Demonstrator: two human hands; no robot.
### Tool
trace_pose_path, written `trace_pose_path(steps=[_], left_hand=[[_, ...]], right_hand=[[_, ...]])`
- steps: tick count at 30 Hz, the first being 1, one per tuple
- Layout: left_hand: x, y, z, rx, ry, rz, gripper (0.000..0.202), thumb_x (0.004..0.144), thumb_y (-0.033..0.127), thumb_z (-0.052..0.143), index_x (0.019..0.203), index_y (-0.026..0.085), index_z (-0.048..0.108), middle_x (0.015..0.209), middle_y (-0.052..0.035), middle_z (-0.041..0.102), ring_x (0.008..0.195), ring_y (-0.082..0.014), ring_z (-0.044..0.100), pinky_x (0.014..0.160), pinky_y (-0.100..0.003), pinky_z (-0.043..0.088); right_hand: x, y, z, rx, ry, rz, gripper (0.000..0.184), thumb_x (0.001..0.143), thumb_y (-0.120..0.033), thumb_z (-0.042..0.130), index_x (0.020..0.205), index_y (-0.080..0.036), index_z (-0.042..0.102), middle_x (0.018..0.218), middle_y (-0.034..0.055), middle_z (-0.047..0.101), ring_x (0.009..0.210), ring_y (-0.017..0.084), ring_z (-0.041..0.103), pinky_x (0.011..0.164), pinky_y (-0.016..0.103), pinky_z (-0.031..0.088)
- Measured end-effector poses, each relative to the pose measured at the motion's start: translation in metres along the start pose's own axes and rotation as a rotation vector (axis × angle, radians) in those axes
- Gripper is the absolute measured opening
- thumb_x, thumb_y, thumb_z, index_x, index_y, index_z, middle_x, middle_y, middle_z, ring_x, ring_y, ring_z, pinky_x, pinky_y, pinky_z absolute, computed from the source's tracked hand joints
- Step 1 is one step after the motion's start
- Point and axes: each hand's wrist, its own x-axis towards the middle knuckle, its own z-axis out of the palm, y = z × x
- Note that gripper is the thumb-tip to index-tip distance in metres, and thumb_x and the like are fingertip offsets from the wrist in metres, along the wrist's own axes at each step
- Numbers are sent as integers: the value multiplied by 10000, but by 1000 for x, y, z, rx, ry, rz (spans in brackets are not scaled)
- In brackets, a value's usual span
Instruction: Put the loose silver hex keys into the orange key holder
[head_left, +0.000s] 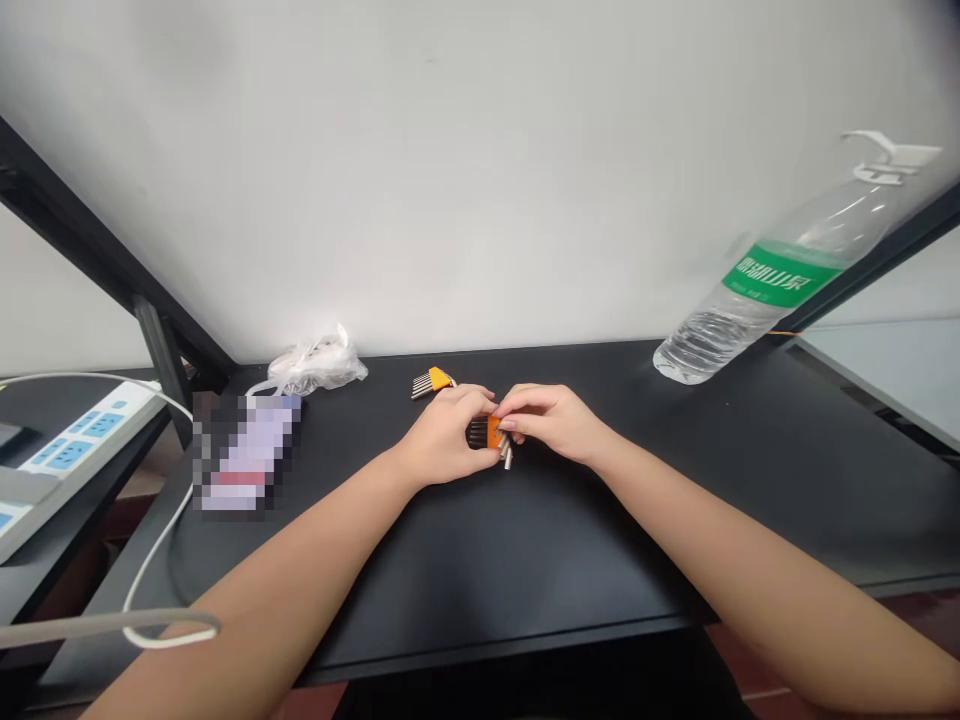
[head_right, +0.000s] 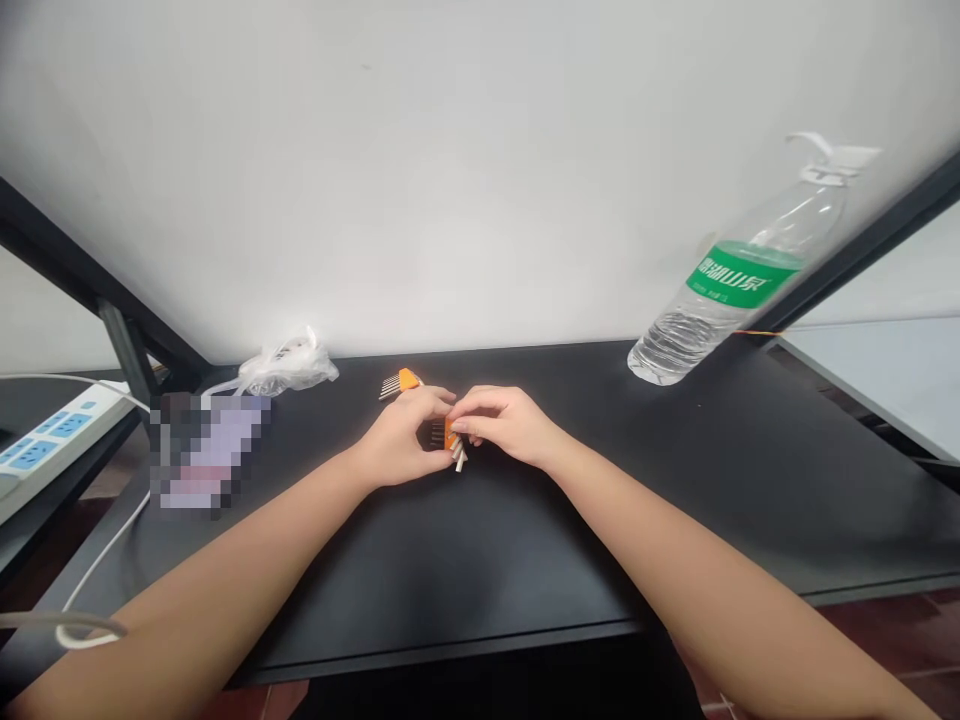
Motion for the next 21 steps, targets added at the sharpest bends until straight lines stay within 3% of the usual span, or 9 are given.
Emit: trace_pose_path(steps=[6, 10, 15, 21], left_hand=[[0, 0, 0, -73, 26, -4, 392, 706, 250, 820, 1063, 223, 659, 1206, -73, 663, 1114, -241, 671, 1023, -433, 542], [0, 1, -1, -30, 3, 17, 408, 715, 269, 822, 1089, 230, 665, 1200, -76, 676, 1165, -261, 652, 1040, -447, 525], [0, 1, -1, 45, -15, 19, 346, 760, 284, 791, 1079, 240, 663, 1235, -83, 670, 1210, -275, 626, 1076, -482, 485], [0, 0, 0, 144, -12, 47, 341, 798, 295, 761, 1105, 221, 632, 1284, -108, 649, 1248, -285, 599, 1112, -496, 429]], right_hand=[[-1, -2, 1, -137, -30, -60, 216, 894, -426, 723, 912, -230, 813, 877, 52, 723, 708, 183, 680, 691, 345, 595], [-2, -1, -6, -167, -78, -62, 204, 907, -386, 711, 956, -221, 822, 888, 56, 731, 772, 190, 695, 765, 355, 600], [-1, 3, 1, 21, 4, 12, 212, 834, -397, 798, 907, -199, 790, 829, 41, 711, 699, 178, 667, 687, 347, 581], [0, 1, 13, 331, 11, 192, 297, 768, -321, 874, 856, -192, 622, 770, -11, 664, 605, 105, 563, 615, 273, 499]])
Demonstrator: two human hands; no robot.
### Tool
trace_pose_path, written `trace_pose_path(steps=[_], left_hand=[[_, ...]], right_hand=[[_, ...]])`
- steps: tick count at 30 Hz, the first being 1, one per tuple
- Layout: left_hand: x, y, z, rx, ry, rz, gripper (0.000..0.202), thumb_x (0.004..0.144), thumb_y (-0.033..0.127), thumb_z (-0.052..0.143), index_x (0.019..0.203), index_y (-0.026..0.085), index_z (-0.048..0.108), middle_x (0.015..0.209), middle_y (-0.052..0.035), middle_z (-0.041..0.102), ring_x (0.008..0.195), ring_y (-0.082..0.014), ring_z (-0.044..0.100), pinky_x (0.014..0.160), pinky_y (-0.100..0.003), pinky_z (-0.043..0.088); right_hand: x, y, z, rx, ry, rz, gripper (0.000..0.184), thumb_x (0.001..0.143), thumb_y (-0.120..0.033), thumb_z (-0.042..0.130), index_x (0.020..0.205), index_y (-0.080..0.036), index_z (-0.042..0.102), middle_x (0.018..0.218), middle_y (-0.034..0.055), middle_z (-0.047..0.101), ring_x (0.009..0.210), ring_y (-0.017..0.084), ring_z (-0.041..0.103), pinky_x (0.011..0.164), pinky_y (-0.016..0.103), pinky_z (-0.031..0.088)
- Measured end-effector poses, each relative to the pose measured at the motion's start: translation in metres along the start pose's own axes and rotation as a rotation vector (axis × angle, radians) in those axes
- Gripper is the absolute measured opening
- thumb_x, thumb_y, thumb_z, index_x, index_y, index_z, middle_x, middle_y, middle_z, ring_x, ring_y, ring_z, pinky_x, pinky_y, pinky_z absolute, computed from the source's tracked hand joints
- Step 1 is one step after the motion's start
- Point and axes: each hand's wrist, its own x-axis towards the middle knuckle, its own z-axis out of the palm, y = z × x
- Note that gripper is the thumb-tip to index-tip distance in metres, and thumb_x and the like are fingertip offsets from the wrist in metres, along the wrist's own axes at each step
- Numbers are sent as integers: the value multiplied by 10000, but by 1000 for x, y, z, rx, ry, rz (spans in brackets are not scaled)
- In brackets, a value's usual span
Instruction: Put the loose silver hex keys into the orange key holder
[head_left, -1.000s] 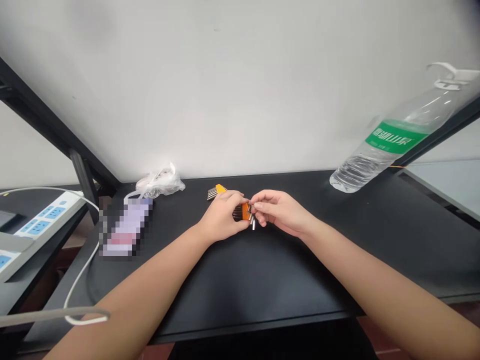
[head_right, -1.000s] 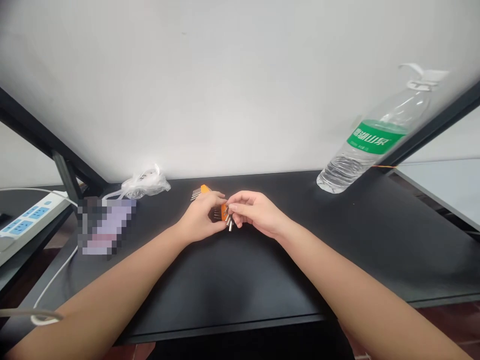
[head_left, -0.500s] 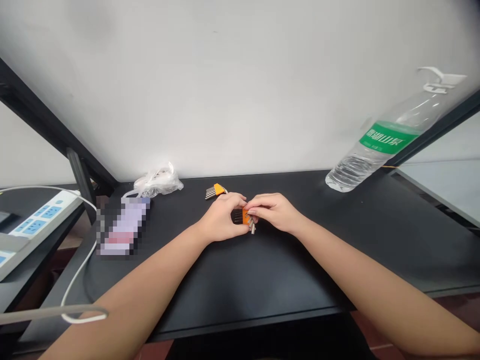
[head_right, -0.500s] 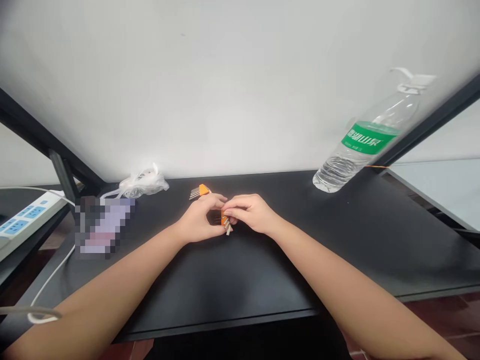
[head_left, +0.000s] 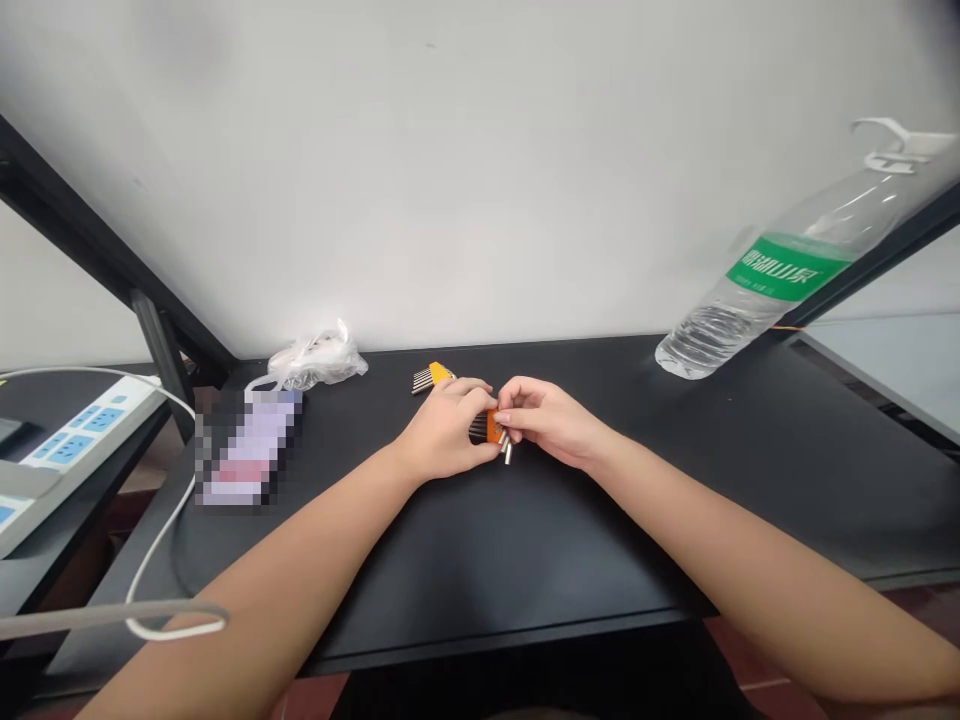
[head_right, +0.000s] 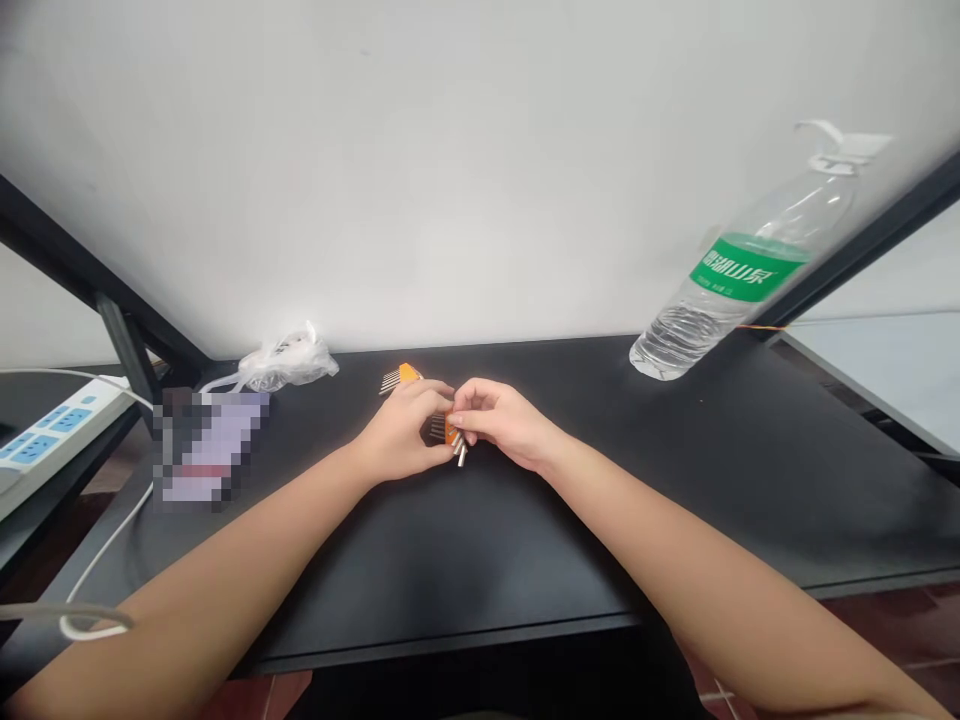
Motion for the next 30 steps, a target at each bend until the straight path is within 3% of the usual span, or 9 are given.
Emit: trace_pose_path(steps=[4, 7, 12, 16, 20, 23, 27, 30], left_hand=[[1, 1, 0, 96, -4, 50, 305, 832, 298, 729, 1108, 215, 631, 1229, -108, 659, 1212, -283, 603, 1104, -493, 412], [2, 2, 0, 128, -2, 57, 278, 838, 298, 715, 1085, 207, 626, 1108, -92, 671, 1140, -274, 615, 1059, -472, 439], [2, 1, 0, 151, -21, 4, 287, 844, 288, 696, 1110, 201, 632, 976, -67, 666, 1050, -269, 612, 1003, -458, 462], [3, 1, 0, 169, -69, -5, 281, 858, 310, 704, 1111, 203, 650, 970, -71, 668, 1061, -284, 605, 983, -460, 464], [3, 1, -1, 160, -96, -15, 392, 873, 352, 722, 1233, 225, 636, 1115, -81, 687, 1143, -292, 595, 1034, -474, 449], [3, -2, -4, 189, -30, -54, 494, 876, 412, 719, 1323, 237, 601, 1336, -91, 639, 1276, -312, 542, 1106, -495, 411], [1, -19, -7, 353, 131, -302, 516, 951, 408, 590, 1422, 204, 535, 1537, -119, 506, 1428, -343, 421, 1140, -524, 378], [-1, -36, -6, 417, 96, -476, 647, 951, 444, 572, 1524, 178, 429, 1590, -145, 448, 1474, -370, 359, 1155, -561, 351]], right_hand=[[-1, 0, 0, 129, -37, 130, 351, 755, -286, 884, 872, -206, 563, 693, -49, 603, 568, 81, 473, 584, 238, 430], [-1, -2, -1, 100, -46, 158, 346, 785, -326, 862, 870, -205, 550, 717, -39, 616, 557, 75, 457, 562, 232, 404], [-1, -4, -3, -293, 26, 62, 317, 870, -473, 769, 967, -211, 619, 800, 3, 678, 575, 110, 568, 526, 250, 449], [0, 0, -5, -520, 56, 89, 306, 885, -436, 735, 1089, -231, 636, 876, 24, 730, 519, 118, 597, 491, 265, 478], [2, 5, -7, -692, 135, 107, 222, 893, -259, 627, 1115, -242, 634, 736, -17, 707, 459, 125, 594, 477, 259, 465], [5, 3, -16, -813, 202, 124, 240, 871, -227, 591, 1105, -241, 644, 730, -19, 705, 464, 132, 607, 500, 267, 472], [6, -7, -42, -1117, 328, 123, 208, 872, -306, 611, 1053, -234, 684, 835, 25, 727, 620, 170, 651, 568, 287, 454], [4, -17, -59, -1358, 390, 118, 225, 888, -401, 613, 1002, -228, 700, 899, 58, 715, 746, 213, 650, 598, 307, 427]])
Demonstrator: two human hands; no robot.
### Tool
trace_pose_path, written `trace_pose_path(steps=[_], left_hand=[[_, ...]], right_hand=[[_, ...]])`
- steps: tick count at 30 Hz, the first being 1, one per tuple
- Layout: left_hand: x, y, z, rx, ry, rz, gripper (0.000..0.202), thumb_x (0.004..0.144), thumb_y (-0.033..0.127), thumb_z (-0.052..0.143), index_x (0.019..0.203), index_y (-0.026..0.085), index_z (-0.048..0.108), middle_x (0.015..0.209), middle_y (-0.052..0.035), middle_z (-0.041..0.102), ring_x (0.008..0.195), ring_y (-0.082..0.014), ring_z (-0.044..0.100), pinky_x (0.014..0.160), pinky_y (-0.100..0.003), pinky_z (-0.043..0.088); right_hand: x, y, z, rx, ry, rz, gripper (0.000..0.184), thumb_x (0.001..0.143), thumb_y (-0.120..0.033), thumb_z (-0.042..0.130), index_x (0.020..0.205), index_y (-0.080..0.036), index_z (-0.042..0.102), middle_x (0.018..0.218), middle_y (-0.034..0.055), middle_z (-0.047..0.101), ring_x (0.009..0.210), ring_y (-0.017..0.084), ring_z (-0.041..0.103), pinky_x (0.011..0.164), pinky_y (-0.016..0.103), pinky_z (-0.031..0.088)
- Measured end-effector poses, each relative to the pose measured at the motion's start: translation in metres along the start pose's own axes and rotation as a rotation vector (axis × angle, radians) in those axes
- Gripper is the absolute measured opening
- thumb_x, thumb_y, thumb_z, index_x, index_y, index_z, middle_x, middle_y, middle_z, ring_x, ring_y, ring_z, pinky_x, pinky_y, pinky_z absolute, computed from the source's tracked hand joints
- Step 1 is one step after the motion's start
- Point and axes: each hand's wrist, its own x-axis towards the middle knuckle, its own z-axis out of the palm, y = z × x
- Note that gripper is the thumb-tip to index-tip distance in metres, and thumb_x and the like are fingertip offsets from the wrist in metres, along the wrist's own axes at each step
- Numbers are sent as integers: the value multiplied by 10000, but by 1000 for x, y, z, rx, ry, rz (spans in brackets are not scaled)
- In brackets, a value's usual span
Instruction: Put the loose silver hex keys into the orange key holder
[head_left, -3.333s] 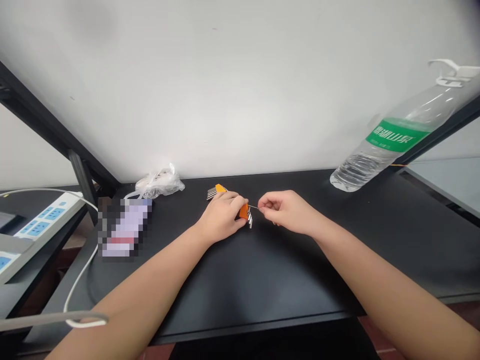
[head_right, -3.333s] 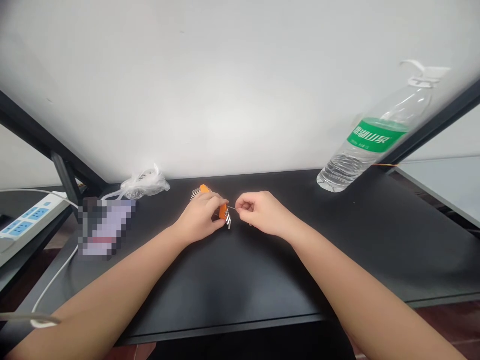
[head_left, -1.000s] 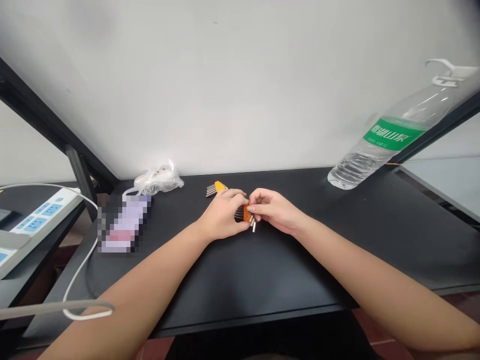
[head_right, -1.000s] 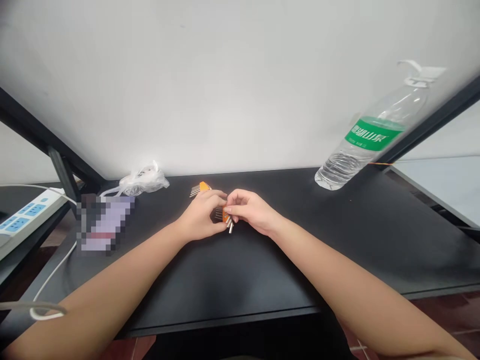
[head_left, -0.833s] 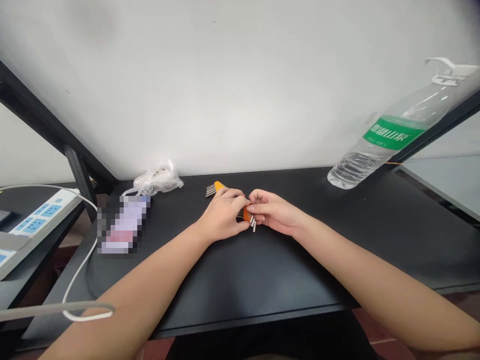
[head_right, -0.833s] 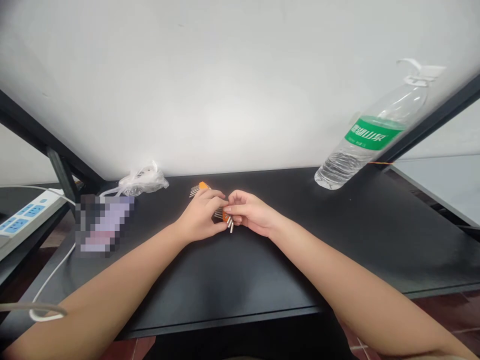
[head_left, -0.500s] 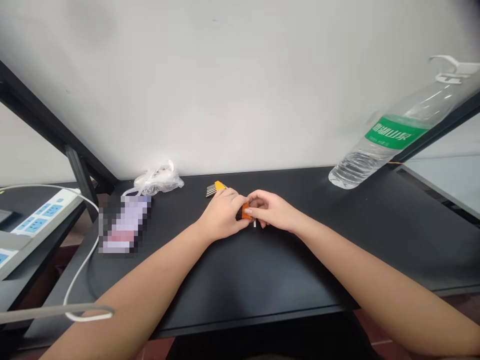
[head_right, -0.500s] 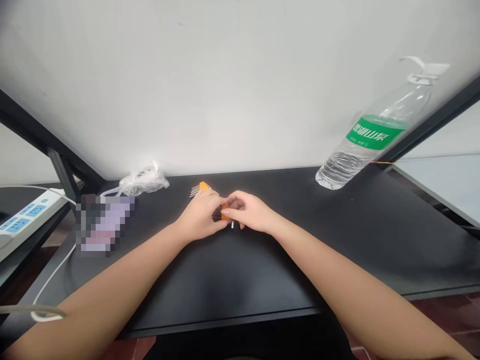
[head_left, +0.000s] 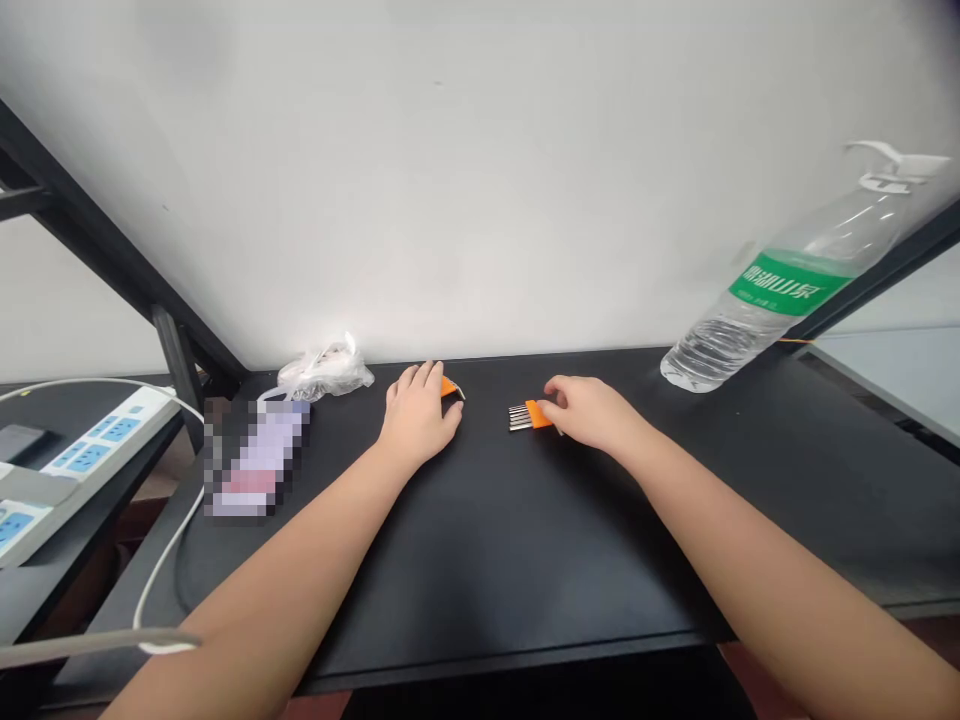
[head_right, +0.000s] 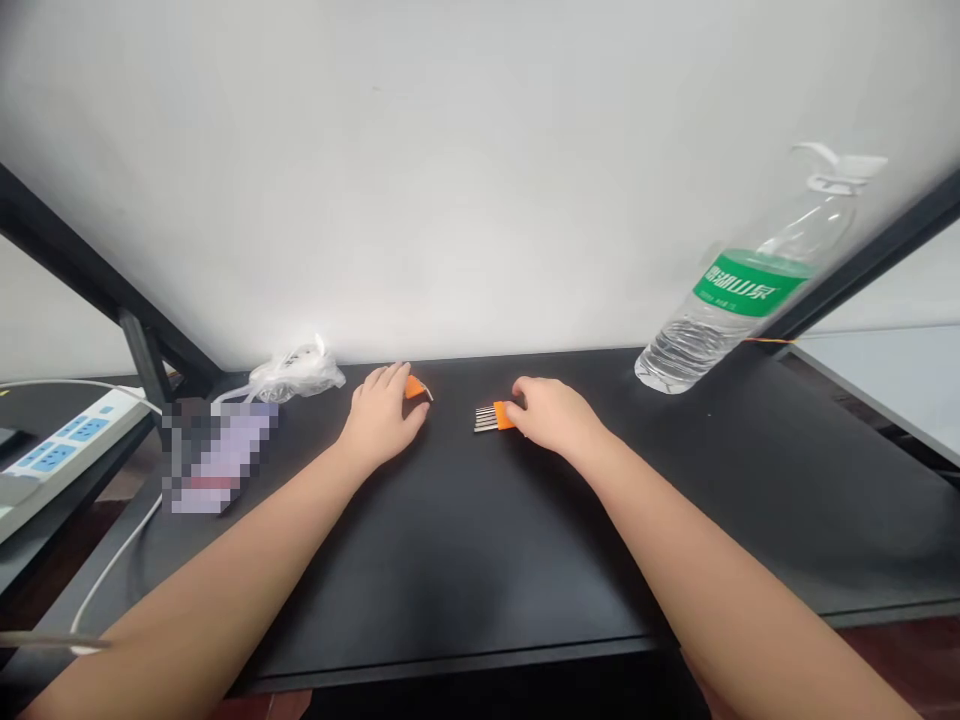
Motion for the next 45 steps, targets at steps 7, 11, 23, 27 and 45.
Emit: trace_pose_path(steps=[7, 11, 23, 27, 45], left_hand=[[1, -3, 4, 48, -92, -67, 584, 1001, 465, 496, 1521, 209, 425, 1450, -138, 600, 1401, -359, 451, 1149, -568, 331], [-1, 5, 0, 89, -35, -36, 418, 1018, 414, 495, 1393, 233, 531, 1295, -119, 691, 1283, -345, 542, 1141, -581, 321], [-7, 23, -6, -261, -136, 189, 553, 843, 290, 719, 1339, 239, 480, 1230, -72, 683, 1091, -259, 652, 1014, -427, 492], [-11, 26, -8, -337, -93, 284, 480, 881, 309, 692, 1317, 238, 506, 1209, -78, 677, 1084, -263, 657, 988, -436, 520], [-9, 19, -1, -349, -136, 374, 613, 881, 346, 722, 1445, 211, 524, 1231, -102, 695, 1124, -268, 653, 1000, -434, 553]], right_hand=[[-17, -20, -8, 28, -17, -305, 163, 933, -288, 537, 906, -239, 690, 934, 30, 686, 810, 177, 628, 709, 290, 463], [-18, -24, 4, -69, -74, -355, 132, 911, -243, 556, 873, -225, 682, 976, 46, 674, 808, 176, 629, 728, 294, 473], [-12, -22, 20, 434, -116, -275, 363, 952, -352, 624, 1299, -248, 645, 1217, 86, 687, 905, 204, 693, 845, 384, 572], [-17, -39, 34, 952, -368, -177, 452, 913, -425, 719, 1303, -227, 608, 1052, 84, 724, 770, 186, 693, 663, 337, 584], [-15, -32, 24, 1277, -594, -47, 362, 805, -414, 857, 942, -156, 644, 784, 48, 713, 716, 159, 699, 668, 292, 610]])
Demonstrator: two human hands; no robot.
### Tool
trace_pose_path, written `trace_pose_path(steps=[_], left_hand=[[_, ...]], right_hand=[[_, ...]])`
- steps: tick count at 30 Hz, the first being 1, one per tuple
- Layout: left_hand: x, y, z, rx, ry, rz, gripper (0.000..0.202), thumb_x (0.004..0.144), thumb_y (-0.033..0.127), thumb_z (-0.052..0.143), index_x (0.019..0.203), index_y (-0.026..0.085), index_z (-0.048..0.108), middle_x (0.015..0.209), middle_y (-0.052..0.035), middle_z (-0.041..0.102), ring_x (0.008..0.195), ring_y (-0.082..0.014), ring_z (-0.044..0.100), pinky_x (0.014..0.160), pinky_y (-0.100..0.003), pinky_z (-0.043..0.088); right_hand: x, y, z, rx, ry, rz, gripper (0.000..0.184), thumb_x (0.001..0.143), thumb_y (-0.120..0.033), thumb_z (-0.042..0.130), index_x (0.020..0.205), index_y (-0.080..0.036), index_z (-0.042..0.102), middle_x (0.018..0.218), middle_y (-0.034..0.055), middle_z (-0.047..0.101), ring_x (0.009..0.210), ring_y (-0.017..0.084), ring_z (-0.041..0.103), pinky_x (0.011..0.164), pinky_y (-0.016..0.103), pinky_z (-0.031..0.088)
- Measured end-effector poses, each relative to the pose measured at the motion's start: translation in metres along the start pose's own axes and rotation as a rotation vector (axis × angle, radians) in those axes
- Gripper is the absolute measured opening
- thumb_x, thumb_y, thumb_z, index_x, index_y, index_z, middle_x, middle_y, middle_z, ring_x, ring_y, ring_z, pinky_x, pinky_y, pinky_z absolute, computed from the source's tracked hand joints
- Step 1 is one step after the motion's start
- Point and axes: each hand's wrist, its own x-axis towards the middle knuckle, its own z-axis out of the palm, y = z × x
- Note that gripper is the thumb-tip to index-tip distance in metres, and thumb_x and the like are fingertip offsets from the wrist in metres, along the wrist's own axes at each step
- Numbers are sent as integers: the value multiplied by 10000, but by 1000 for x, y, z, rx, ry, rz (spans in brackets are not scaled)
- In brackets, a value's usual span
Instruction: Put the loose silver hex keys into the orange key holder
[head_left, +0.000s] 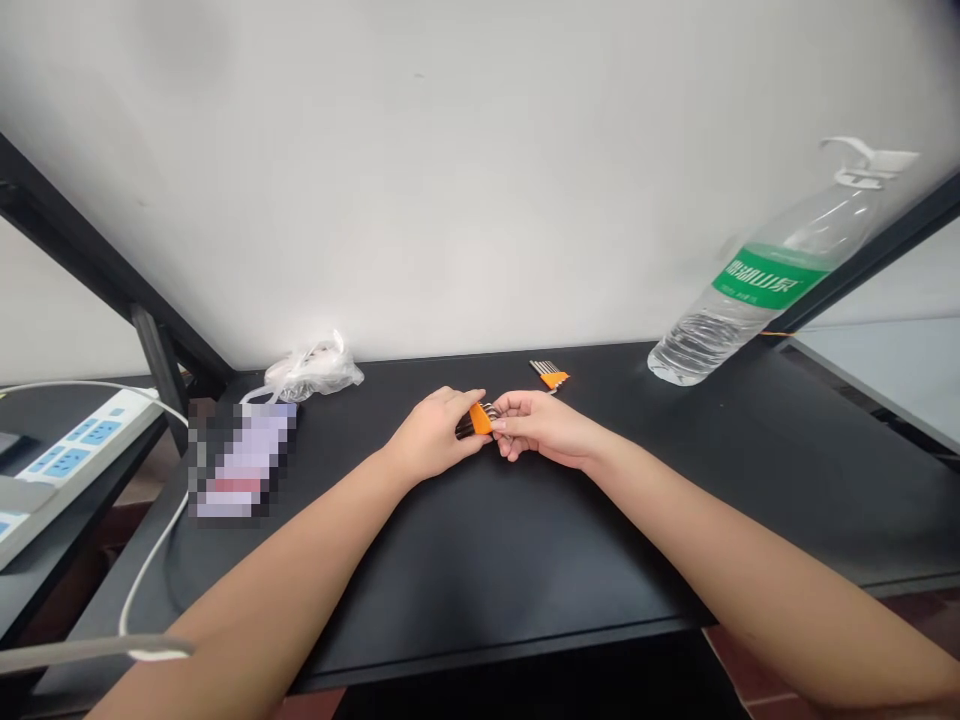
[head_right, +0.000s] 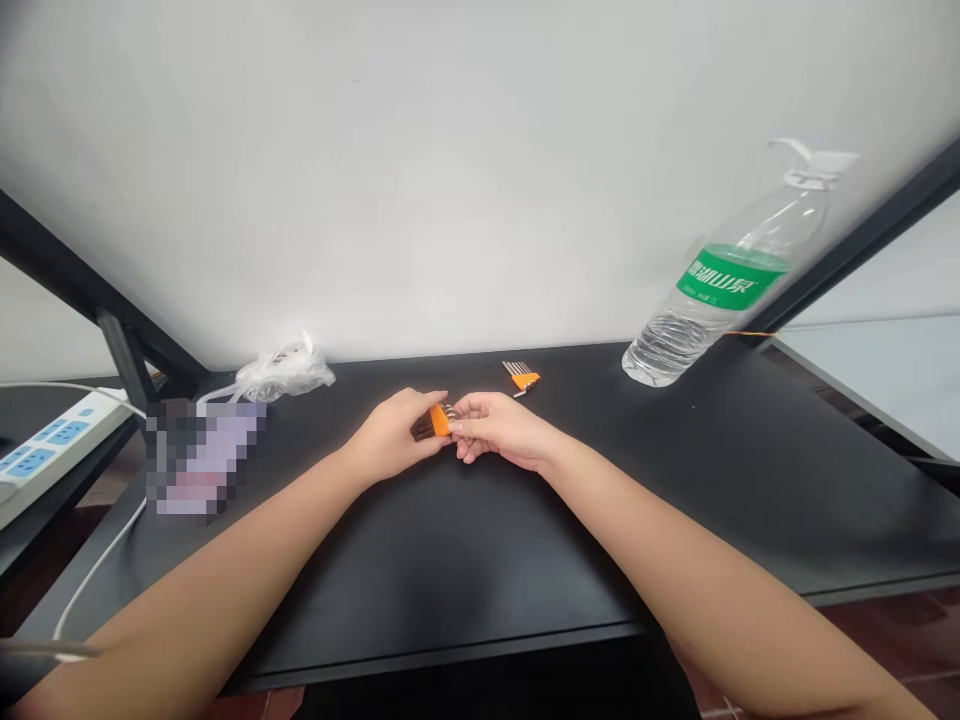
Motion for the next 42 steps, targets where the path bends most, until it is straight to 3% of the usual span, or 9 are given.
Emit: trace_pose_path(steps=[5, 11, 14, 20, 25, 29, 33, 42], left_hand=[[1, 4, 1, 4, 7, -25, 628, 872, 298, 694, 1465, 205, 507, 1202, -99, 703, 1097, -261, 666, 971, -411, 549], [1, 9, -3, 72, -31, 42, 510, 895, 285, 649, 1390, 211, 548, 1151, -81, 721, 1049, -260, 669, 980, -423, 501], [0, 12, -5, 114, -51, 60, 489, 892, 302, 648, 1362, 203, 555, 1063, -79, 722, 1002, -260, 668, 947, -415, 493], [1, 16, -9, 111, -63, 35, 350, 890, 324, 657, 1222, 223, 610, 980, -56, 707, 931, -240, 663, 881, -375, 493], [2, 15, -11, 72, -48, 8, 269, 870, 345, 673, 1109, 229, 630, 893, -26, 690, 835, -215, 648, 831, -356, 492], [3, 16, -11, -11, -45, -8, 175, 847, 314, 681, 987, 233, 613, 821, 12, 672, 762, -186, 624, 771, -325, 482], [3, 17, -13, -131, -52, -35, 141, 847, 314, 680, 907, 228, 586, 820, 26, 658, 753, -162, 610, 730, -288, 474], [3, 15, -17, -138, -57, -56, 127, 816, 289, 678, 839, 224, 571, 772, 38, 638, 725, -154, 593, 708, -278, 465]], right_hand=[[-1, -3, 2, -31, -26, 24, 338, 824, -395, 834, 939, -166, 612, 844, 49, 722, 695, 164, 715, 651, 307, 625], [-5, -7, -1, -40, -85, 71, 305, 815, -345, 804, 921, -188, 564, 783, 19, 706, 564, 142, 669, 490, 247, 554], [-6, -9, 2, -86, -96, 92, 328, 855, -437, 770, 899, -198, 549, 760, 5, 680, 517, 131, 634, 437, 239, 519], [-5, -6, 14, -169, 77, 44, 482, 914, -673, 623, 832, -213, 505, 654, -36, 564, 362, 55, 399, 298, 192, 282], [-5, -6, 11, -59, 89, 28, 480, 895, -660, 662, 816, -225, 475, 635, -52, 528, 372, 48, 334, 309, 188, 249], [-5, -6, 8, 96, 95, 28, 482, 871, -573, 745, 801, -236, 408, 577, -97, 376, 386, 33, 194, 319, 164, 178], [-4, -4, 9, 207, 69, -11, 475, 892, -541, 741, 801, -245, 381, 546, -113, 277, 390, 48, 163, 314, 164, 178], [-1, -2, -8, 322, 14, 62, 464, 901, -511, 748, 827, -241, 378, 576, -108, 344, 399, 37, 128, 315, 154, 165]])
